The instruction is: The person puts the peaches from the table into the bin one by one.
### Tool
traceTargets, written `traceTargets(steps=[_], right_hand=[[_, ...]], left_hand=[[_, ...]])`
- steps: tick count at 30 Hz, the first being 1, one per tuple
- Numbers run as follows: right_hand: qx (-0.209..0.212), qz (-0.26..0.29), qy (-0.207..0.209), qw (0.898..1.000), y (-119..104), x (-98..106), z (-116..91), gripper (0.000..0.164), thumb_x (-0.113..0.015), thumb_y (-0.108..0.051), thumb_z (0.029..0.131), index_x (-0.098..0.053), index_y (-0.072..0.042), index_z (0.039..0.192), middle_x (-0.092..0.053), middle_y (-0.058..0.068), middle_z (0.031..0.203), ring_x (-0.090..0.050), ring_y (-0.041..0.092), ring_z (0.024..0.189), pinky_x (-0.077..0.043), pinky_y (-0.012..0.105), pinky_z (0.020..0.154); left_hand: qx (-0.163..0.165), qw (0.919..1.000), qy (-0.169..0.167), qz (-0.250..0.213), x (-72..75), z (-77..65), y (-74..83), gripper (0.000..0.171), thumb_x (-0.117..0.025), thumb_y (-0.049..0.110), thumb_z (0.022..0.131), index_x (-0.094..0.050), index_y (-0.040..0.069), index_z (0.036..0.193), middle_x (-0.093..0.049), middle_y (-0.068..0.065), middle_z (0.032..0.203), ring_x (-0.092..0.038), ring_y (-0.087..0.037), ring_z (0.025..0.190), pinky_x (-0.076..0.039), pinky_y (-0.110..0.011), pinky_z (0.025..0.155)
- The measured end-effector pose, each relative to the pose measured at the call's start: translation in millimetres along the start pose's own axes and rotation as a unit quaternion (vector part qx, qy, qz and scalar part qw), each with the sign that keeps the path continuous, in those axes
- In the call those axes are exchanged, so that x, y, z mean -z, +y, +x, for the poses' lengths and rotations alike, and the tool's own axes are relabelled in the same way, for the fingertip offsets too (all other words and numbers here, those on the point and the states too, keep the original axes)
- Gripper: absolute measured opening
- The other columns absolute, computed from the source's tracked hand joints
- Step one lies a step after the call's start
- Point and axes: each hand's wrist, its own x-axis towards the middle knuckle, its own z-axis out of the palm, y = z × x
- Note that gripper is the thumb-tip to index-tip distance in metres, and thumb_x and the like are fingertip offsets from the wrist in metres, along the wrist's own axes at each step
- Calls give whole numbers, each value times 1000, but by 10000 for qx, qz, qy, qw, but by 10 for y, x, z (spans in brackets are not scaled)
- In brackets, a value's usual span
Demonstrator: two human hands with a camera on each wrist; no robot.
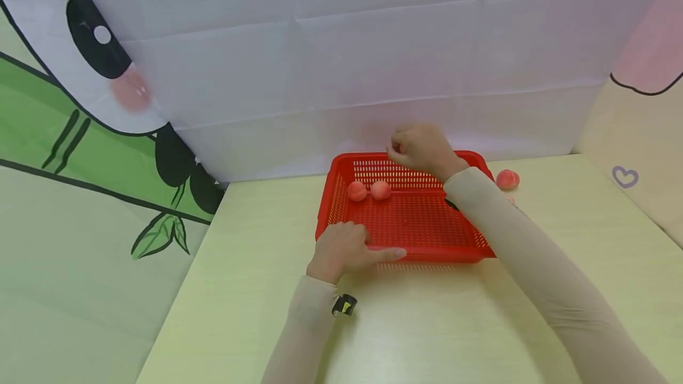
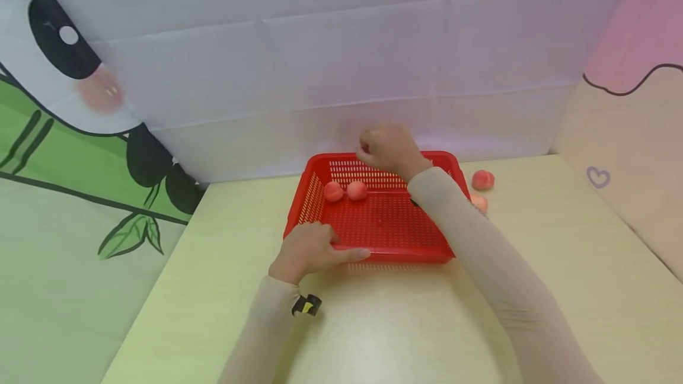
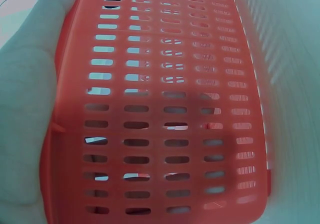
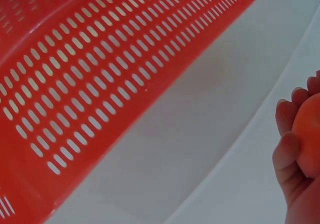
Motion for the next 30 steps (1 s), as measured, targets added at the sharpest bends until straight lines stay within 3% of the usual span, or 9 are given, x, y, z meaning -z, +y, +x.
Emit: traceTargets(steps=[8, 30], right_hand=[[-145, 89, -443, 9989, 54, -132, -53, 29, -69, -15, 97, -63, -10, 69, -55, 2, 69, -49, 18, 60, -44, 35, 57], [-459, 419, -858, 9944, 158, -230, -171, 28, -69, -13, 99, -61, -9, 73, -51, 3, 72, -47, 19, 65, -42, 35, 63]], left_hand=[[-25, 10000, 79, -21, -16, 4, 23, 80, -59, 92, 80, -36, 20, 58, -20, 8, 53, -21, -9, 53, -21, -30, 50], [-77, 9999, 87, 53, -16, -10, 80, 80, -60, 91, 81, -36, 19, 57, -20, 9, 52, -20, -8, 53, -21, -29, 49]])
